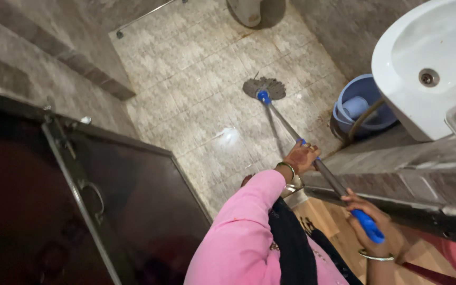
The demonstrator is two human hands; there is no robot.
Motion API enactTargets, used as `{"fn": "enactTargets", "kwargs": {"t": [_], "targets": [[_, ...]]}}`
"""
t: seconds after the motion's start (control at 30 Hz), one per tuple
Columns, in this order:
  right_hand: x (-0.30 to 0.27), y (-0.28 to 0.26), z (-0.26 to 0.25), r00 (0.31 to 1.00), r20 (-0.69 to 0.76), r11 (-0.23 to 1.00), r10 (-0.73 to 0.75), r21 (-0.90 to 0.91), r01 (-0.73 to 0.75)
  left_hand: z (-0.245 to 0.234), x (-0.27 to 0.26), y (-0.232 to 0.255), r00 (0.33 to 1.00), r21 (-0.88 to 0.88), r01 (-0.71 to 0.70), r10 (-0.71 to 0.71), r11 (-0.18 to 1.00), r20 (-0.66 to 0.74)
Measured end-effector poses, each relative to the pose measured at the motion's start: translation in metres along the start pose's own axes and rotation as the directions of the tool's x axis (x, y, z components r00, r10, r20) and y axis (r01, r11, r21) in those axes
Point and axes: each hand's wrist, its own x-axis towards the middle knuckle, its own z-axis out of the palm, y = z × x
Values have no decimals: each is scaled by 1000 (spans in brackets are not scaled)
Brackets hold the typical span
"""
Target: The person mops the tiled bathroom floor using a blue mop, moving it back and forth across the surface. The person navigates around a toilet and a sink while cleaning the area.
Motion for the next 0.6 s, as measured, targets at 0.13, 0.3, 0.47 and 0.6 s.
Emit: {"fn": "enactTargets", "kwargs": {"t": [0.13,0.3,0.47,0.6], "targets": [[-30,-48,-22,999,49,1000,-11,2,11,14,-43,32,991,-99,-63,50,993,-127],[-25,-78,-21,974,205,972,-95,-191,135,22,-79,27,974,-125,-27,-3,992,-226],[-4,-49,38,993,-13,991,-121,55,122,15,-72,-18,965,-176,65,-107,982,-241],[48,-23,77,995,-27,994,-100,32,101,-3,-43,-80,964,-216,194,-227,957,-139]]}}
